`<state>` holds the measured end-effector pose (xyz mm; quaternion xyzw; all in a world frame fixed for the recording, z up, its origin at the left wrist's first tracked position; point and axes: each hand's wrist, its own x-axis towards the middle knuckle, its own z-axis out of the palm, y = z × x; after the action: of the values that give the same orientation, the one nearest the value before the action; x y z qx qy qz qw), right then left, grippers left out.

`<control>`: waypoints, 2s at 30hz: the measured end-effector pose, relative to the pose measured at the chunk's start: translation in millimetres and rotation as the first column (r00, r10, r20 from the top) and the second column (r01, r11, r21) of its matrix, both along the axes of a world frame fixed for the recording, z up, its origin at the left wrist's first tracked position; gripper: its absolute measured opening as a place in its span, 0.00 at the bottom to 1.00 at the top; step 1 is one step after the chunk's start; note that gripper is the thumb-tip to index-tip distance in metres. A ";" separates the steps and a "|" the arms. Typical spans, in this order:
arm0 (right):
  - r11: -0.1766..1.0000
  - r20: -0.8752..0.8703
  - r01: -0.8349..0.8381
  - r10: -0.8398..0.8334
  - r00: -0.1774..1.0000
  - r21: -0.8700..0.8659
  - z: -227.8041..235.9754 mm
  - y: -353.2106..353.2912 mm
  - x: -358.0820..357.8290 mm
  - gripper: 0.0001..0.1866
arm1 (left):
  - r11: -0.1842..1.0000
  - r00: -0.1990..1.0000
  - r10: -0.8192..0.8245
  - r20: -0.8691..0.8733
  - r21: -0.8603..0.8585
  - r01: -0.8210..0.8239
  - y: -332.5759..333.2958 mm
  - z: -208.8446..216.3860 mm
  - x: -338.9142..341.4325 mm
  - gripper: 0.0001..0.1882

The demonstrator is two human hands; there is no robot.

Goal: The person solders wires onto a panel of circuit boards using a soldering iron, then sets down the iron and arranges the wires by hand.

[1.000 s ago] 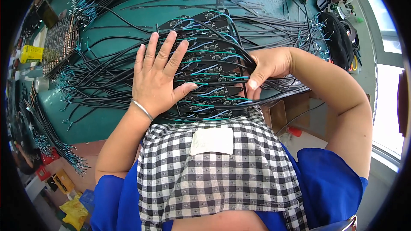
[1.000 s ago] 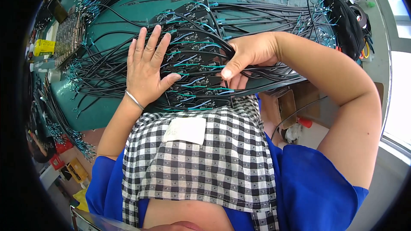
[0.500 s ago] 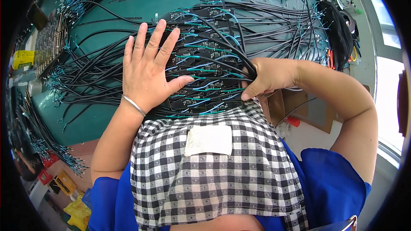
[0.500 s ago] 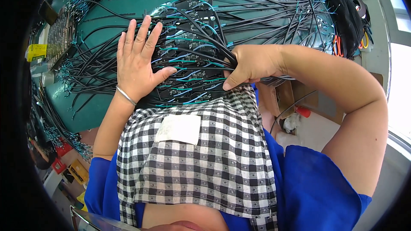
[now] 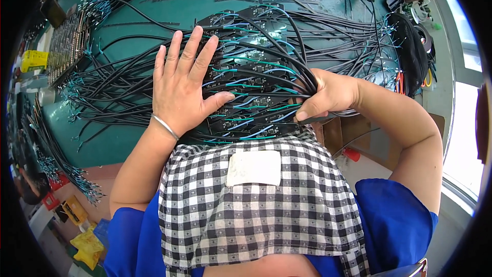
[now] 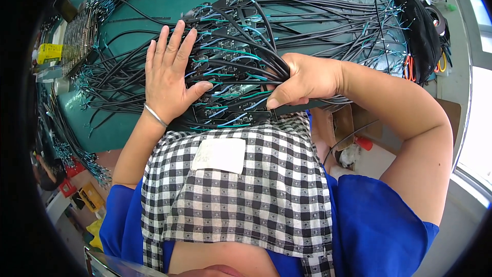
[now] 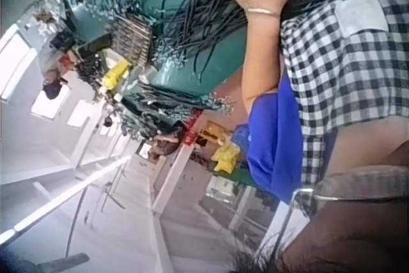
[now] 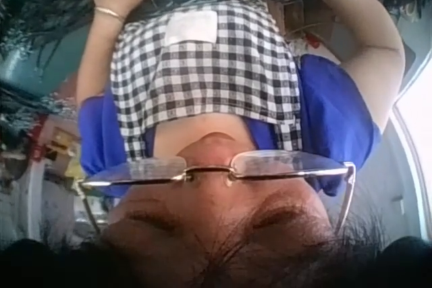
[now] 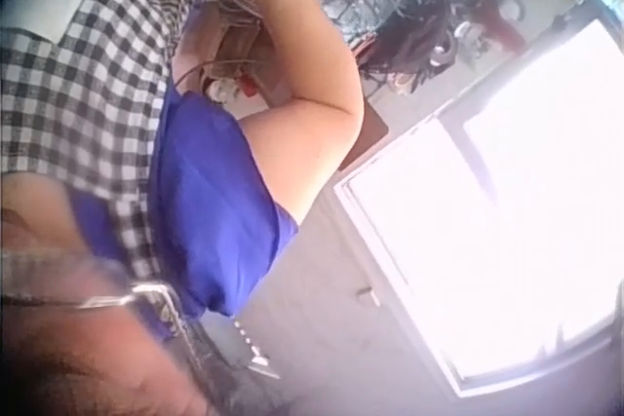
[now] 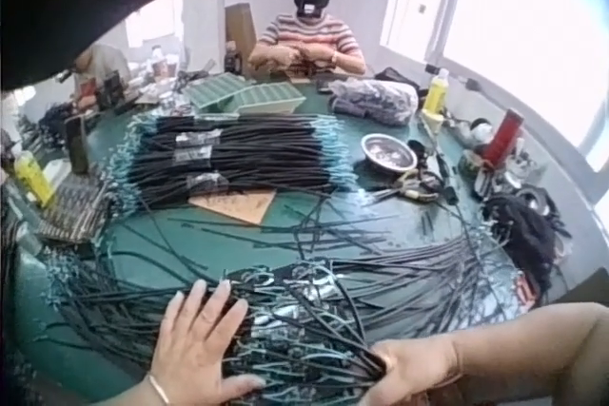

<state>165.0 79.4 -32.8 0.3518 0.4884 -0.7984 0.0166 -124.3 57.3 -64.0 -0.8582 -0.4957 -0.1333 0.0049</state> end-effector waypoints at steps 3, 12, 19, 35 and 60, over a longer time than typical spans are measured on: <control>0.996 0.112 -0.012 0.003 0.994 0.084 18.9 -2.8 -5.1 0.12 | 1.000 0.998 0.020 -0.056 -0.001 -0.020 -3.5 1.8 -1.2 0.47; 0.895 0.515 -0.118 -0.136 0.847 0.430 5.4 22.0 -11.0 0.11 | 0.988 0.976 0.155 -0.151 0.007 -0.156 2.9 -5.0 13.7 0.42; 0.992 0.451 -0.082 0.029 0.892 0.098 9.0 34.9 -25.4 0.12 | 0.989 0.975 0.143 -0.173 -0.013 -0.147 7.8 7.3 -10.0 0.40; 0.986 0.309 0.050 -0.098 0.946 0.158 49.0 19.2 -6.2 0.16 | 0.995 0.995 0.094 -0.037 -0.038 -0.095 -4.5 28.0 -9.6 0.43; 0.805 0.175 0.408 -0.518 0.838 0.430 109.8 20.8 -88.2 0.18 | 0.947 0.962 -0.009 0.274 -0.307 0.096 37.1 127.3 -74.9 0.30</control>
<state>76.8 100.2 77.0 0.5684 0.5226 -0.6099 -0.1784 -199.2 94.3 63.2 -0.8348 -0.4834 -0.1671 -0.2040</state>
